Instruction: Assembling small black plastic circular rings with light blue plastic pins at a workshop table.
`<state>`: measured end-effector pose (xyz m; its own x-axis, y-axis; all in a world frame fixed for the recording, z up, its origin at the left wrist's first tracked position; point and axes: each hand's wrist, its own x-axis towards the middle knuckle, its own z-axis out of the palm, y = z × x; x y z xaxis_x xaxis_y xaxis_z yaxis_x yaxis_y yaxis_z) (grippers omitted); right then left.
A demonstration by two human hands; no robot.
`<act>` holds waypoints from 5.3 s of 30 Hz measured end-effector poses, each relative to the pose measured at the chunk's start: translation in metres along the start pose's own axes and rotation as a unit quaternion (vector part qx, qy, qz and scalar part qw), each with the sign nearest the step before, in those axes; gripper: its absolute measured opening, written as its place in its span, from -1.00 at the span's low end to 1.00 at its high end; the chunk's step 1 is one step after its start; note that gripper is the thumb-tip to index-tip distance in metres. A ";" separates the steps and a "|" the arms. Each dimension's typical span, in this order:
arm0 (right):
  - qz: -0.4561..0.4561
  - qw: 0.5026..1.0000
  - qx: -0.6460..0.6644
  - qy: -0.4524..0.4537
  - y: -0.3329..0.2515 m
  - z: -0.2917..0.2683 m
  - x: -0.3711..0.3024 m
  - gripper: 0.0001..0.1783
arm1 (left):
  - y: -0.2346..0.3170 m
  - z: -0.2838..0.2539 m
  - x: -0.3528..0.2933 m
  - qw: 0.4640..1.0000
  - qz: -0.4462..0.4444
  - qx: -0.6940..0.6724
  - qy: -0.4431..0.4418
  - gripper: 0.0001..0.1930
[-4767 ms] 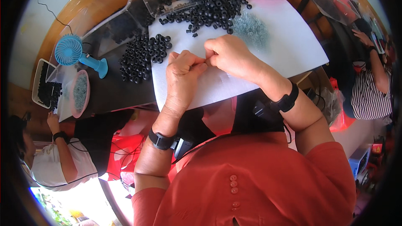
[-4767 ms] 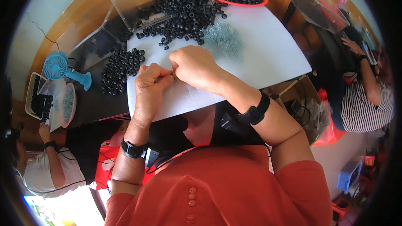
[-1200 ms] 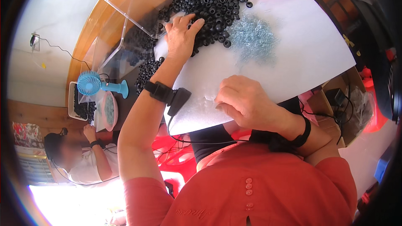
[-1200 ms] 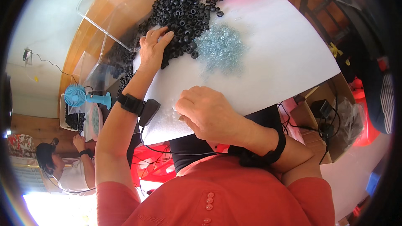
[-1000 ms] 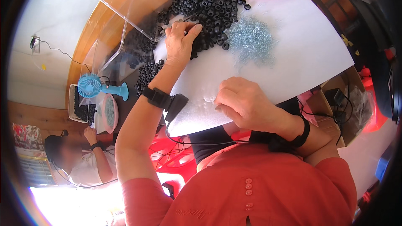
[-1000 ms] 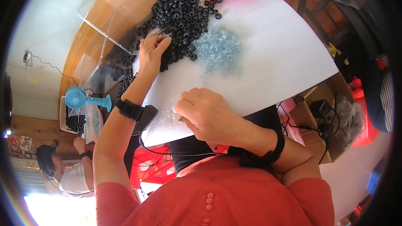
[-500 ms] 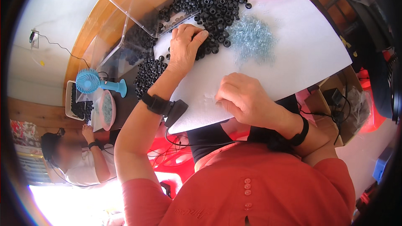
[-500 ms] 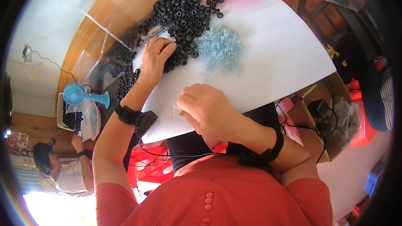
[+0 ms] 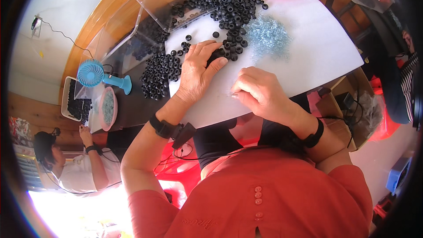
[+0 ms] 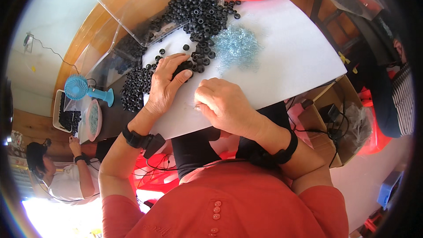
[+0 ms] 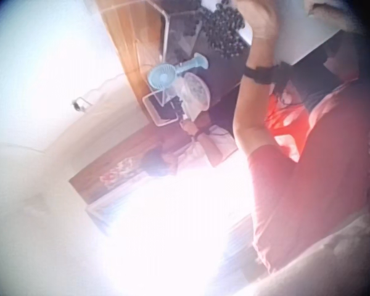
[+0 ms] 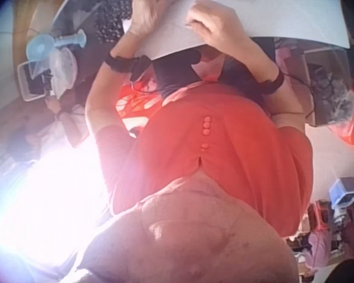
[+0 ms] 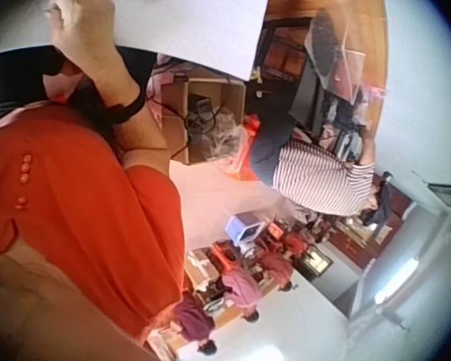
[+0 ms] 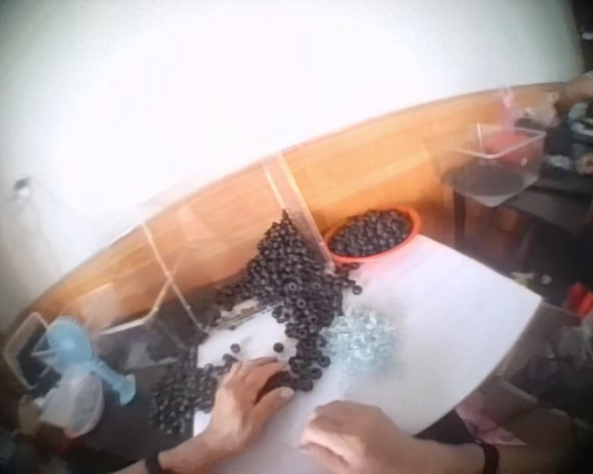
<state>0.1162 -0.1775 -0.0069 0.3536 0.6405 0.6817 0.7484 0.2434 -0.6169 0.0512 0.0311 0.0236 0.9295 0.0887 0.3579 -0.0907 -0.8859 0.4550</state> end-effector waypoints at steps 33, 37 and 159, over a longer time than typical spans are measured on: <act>0.023 0.974 -0.217 0.062 0.003 -0.053 0.003 -0.89 | 0.037 -0.017 -0.060 0.987 0.105 0.088 0.083 -0.56; 0.033 0.916 -0.398 -0.027 0.007 -0.046 0.008 -0.89 | 0.052 0.005 -0.069 0.992 0.093 0.018 0.081 -0.66; 0.020 0.998 -0.027 -0.061 -0.030 0.013 0.011 -0.86 | 0.054 -0.004 -0.083 0.788 -0.283 -0.545 0.042 -0.84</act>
<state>0.0904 -0.1679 0.0136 0.3151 0.7337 0.6020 0.7657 0.1782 -0.6180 -0.0329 -0.0223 0.0221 0.9084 0.3998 -0.1223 0.0340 0.2208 0.9747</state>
